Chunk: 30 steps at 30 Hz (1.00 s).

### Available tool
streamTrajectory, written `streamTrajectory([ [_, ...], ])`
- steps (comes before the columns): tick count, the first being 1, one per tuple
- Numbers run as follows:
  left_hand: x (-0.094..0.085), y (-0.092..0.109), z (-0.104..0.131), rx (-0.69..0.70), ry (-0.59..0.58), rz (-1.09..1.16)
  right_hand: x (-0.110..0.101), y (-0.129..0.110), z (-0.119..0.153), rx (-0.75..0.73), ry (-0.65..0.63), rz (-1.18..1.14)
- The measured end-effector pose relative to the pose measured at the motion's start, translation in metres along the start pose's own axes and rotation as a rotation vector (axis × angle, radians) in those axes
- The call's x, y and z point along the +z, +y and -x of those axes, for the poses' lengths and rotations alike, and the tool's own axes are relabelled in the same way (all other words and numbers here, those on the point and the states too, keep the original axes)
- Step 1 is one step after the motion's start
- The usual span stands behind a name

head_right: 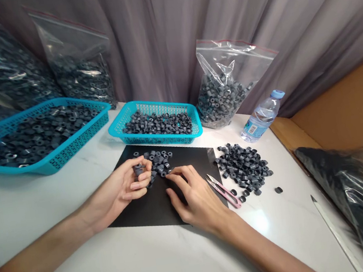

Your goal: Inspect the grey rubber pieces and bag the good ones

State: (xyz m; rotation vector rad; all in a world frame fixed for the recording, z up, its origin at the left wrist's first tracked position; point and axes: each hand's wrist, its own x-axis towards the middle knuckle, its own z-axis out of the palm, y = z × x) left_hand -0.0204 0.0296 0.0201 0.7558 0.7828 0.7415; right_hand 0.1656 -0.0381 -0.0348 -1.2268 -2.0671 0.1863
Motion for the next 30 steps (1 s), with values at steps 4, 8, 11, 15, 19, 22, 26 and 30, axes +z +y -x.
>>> streamTrajectory([
  [4, 0.002, 0.003, 0.002, -0.02, 0.001, 0.005, 0.001, 0.0, 0.0, 0.043, 0.09, -0.035],
  [8, 0.006, 0.002, 0.003, -0.028, 0.024, -0.022, 0.003, 0.003, -0.001, 0.107, 0.135, -0.065],
  [11, 0.007, -0.001, 0.004, -0.025, 0.024, -0.066, 0.005, 0.006, -0.001, 0.152, 0.154, -0.07],
  [15, 0.006, -0.003, 0.006, -0.009, -0.024, -0.12, 0.005, 0.009, -0.002, 0.186, 0.154, -0.08],
  [19, 0.004, -0.005, 0.006, 0.011, -0.029, -0.169, 0.004, 0.01, -0.003, 0.193, 0.144, -0.118],
  [22, 0.004, -0.007, 0.005, 0.04, -0.049, -0.229, 0.003, 0.011, -0.004, 0.205, 0.148, -0.156],
  [26, 0.004, -0.011, 0.005, 0.044, -0.062, -0.341, 0.003, 0.011, -0.004, 0.203, 0.136, -0.151],
  [30, 0.001, -0.015, 0.002, 0.069, -0.069, -0.492, 0.005, 0.012, -0.003, 0.183, 0.106, -0.118],
])
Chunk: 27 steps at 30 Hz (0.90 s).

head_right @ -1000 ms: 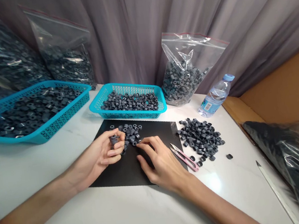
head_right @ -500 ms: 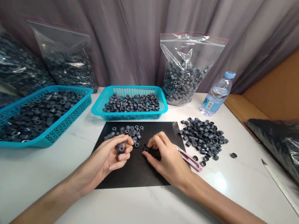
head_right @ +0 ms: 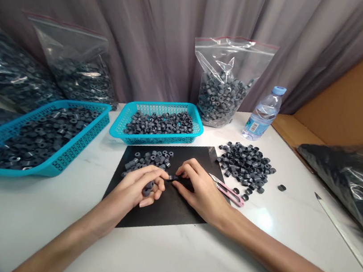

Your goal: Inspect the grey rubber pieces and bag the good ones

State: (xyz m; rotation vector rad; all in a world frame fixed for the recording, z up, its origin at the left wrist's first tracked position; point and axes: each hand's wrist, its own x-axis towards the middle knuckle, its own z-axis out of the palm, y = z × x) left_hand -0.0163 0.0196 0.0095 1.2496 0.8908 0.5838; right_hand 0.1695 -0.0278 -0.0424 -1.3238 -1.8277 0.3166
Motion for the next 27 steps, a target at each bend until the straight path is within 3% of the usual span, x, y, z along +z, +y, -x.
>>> streamTrajectory([
  [6, -0.004, -0.015, -0.005, 0.064, -0.055, -0.219, 0.0, 0.002, 0.0, -0.01, -0.015, 0.023],
  [9, -0.006, -0.019, -0.007, 0.062, -0.072, -0.256, -0.004, -0.001, -0.002, 0.018, 0.044, -0.031],
  [13, -0.004, -0.016, -0.007, 0.037, -0.088, -0.173, -0.009, -0.007, -0.003, -0.007, 0.134, -0.089],
  [18, 0.001, -0.01, 0.0, -0.03, -0.139, 0.019, -0.01, -0.012, 0.001, -0.106, 0.123, -0.097],
  [27, 0.002, -0.002, 0.001, 0.02, -0.138, 0.013, -0.013, -0.014, 0.0, -0.11, 0.118, -0.16],
])
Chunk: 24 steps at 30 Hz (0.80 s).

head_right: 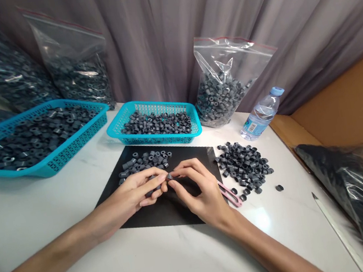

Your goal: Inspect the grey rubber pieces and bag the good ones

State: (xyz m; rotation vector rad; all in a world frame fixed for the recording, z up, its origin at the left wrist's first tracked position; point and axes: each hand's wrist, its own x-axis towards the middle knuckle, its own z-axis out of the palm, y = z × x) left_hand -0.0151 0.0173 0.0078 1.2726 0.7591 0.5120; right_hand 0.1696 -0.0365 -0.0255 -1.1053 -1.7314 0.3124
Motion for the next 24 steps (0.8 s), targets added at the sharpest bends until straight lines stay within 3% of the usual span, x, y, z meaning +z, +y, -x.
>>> streamTrajectory([
  [6, 0.002, 0.006, 0.003, -0.026, 0.013, 0.037, -0.001, 0.003, 0.001, 0.051, 0.005, -0.086],
  [18, 0.002, -0.006, 0.001, -0.046, 0.002, 0.045, -0.001, 0.002, 0.001, 0.035, 0.015, -0.047],
  [24, 0.001, -0.004, 0.001, -0.07, 0.051, 0.118, 0.0, 0.001, -0.001, 0.039, 0.037, -0.026],
])
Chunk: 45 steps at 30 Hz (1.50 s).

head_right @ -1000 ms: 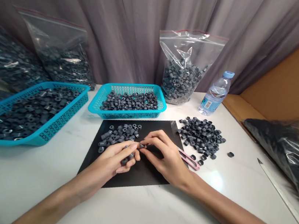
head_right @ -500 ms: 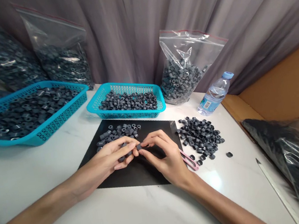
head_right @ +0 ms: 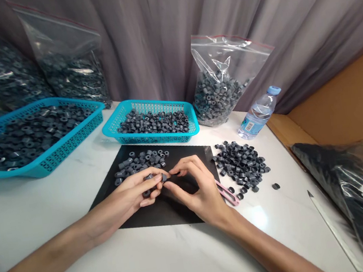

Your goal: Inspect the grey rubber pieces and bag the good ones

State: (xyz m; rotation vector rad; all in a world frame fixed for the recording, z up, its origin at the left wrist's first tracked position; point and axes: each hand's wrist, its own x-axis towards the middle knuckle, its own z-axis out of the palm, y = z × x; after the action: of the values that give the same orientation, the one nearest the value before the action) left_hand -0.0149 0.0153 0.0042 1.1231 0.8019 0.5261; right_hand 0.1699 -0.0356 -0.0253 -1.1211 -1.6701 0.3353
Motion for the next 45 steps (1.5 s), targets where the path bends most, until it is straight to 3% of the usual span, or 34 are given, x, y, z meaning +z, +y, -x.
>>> streamTrajectory([
  [7, 0.003, 0.008, 0.002, 0.011, 0.05, 0.046, 0.005, 0.01, 0.0, 0.097, -0.121, 0.09],
  [11, 0.003, 0.008, 0.002, -0.019, 0.048, 0.129, 0.008, 0.018, 0.002, 0.07, -0.194, 0.119],
  [15, 0.003, 0.007, 0.001, -0.061, 0.053, 0.219, 0.009, 0.016, 0.0, 0.064, -0.187, 0.114],
  [22, 0.004, 0.007, 0.0, -0.126, 0.049, 0.316, -0.001, 0.013, -0.005, 0.23, -0.078, -0.166],
  [28, 0.007, 0.003, 0.002, -0.156, 0.06, 0.269, -0.008, 0.021, -0.009, 0.397, -0.147, -0.403],
  [35, 0.009, 0.0, 0.002, -0.141, 0.026, 0.234, -0.007, 0.018, -0.007, 0.354, -0.215, -0.373],
  [45, 0.01, 0.001, 0.002, -0.156, 0.08, 0.238, -0.007, 0.017, -0.008, 0.287, -0.218, -0.239],
])
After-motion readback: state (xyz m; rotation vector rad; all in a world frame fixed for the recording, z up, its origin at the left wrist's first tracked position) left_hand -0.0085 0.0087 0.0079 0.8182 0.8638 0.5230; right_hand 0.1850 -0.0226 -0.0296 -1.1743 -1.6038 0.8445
